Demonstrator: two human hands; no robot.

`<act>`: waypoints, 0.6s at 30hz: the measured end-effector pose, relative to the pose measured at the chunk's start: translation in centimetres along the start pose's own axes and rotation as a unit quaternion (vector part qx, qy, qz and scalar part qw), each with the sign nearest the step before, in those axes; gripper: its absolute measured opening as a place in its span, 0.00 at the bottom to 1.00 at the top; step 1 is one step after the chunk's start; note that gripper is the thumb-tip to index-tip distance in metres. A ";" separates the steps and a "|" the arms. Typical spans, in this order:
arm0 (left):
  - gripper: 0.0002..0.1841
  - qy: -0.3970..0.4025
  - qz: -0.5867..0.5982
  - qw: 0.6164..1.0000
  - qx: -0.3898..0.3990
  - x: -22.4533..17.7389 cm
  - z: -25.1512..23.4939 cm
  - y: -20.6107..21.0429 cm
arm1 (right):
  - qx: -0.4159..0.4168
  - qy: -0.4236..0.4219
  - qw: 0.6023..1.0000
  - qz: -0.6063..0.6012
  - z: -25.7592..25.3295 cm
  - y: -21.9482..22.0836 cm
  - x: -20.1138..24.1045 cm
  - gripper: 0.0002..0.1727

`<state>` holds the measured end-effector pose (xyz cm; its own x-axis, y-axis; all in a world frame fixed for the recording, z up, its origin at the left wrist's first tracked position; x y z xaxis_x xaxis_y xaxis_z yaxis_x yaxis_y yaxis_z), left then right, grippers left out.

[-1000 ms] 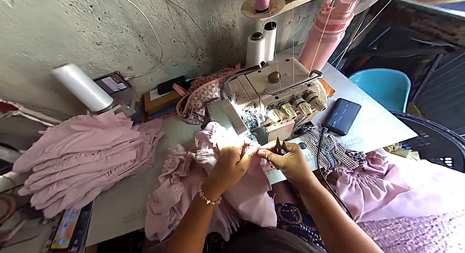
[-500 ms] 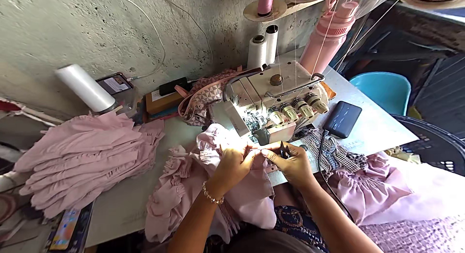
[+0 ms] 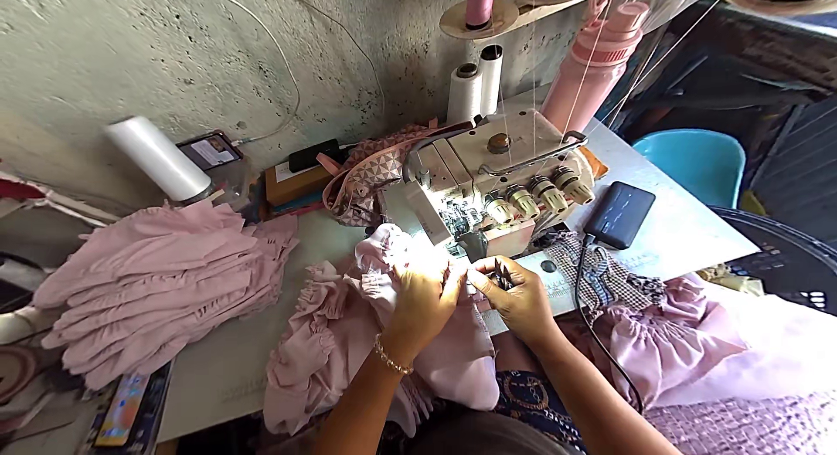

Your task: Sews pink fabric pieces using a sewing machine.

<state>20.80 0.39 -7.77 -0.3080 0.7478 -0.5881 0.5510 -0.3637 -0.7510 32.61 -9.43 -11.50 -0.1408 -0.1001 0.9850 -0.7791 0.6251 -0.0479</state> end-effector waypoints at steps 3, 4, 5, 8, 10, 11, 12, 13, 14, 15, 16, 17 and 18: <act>0.16 -0.004 0.019 1.000 0.004 0.1 -0.2 -0.1 | 0.009 -0.009 1.000 0.005 -0.2 -0.2 0.3 0.09; 0.16 -0.008 0.020 1.000 0.015 0.0 -0.2 -0.2 | 0.003 -0.011 1.000 0.016 -0.3 -0.3 0.3 0.08; 0.17 -0.013 0.012 1.000 0.023 -0.1 -0.2 -0.3 | 0.000 -0.011 1.000 0.028 -0.4 -0.4 0.4 0.07; 0.19 -0.014 -0.072 0.997 -0.004 -0.1 0.3 -0.3 | -0.012 -0.016 0.995 0.097 -0.9 -0.2 0.5 0.08; 0.19 -0.020 -0.115 0.993 -0.029 0.4 0.3 0.0 | -0.035 -0.032 0.984 0.173 -1.3 0.1 0.1 0.10; 0.19 -0.024 -0.123 0.992 -0.035 0.6 0.1 0.5 | -0.046 -0.042 0.977 0.206 -1.3 0.1 -0.1 0.11; 0.18 -0.028 -0.126 0.991 -0.035 0.7 -0.1 1.3 | -0.048 -0.049 0.973 0.223 -1.4 0.0 -0.2 0.11; 0.19 -0.035 -0.120 0.992 -0.034 0.6 -0.1 2.0 | -0.037 -0.048 0.974 0.219 -1.3 -0.2 -0.4 0.11; 0.20 -0.046 -0.105 0.992 -0.051 0.4 0.2 2.5 | -0.016 -0.047 0.979 0.197 -1.3 -0.2 -0.5 0.12; 0.22 -0.064 -0.088 0.990 -0.093 0.2 0.6 2.6 | 0.007 -0.062 0.985 0.163 -1.2 -0.2 -0.6 0.13; 0.22 -0.081 -0.077 0.979 -0.171 -0.2 1.2 2.0 | 0.039 -0.090 0.988 0.119 -1.4 -0.2 -1.0 0.14; 0.21 -0.104 -0.074 0.952 -0.280 -1.4 2.0 -0.1 | 0.082 -0.124 0.987 0.066 -1.8 -0.1 -1.6 0.14; 0.19 -0.165 -0.072 0.909 -0.375 -4.1 3.3 -4.3 | 0.117 -0.145 0.982 0.020 -2.4 0.9 -1.2 0.13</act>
Point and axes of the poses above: each hand's wrist, its own z-axis away from the middle knuckle, its own y-axis out of the palm, x = y × z, the point moved 4 cm from there along -z, towards the middle knuckle, and after that the axes turned 4 degrees about y, right-handed, at the moved point
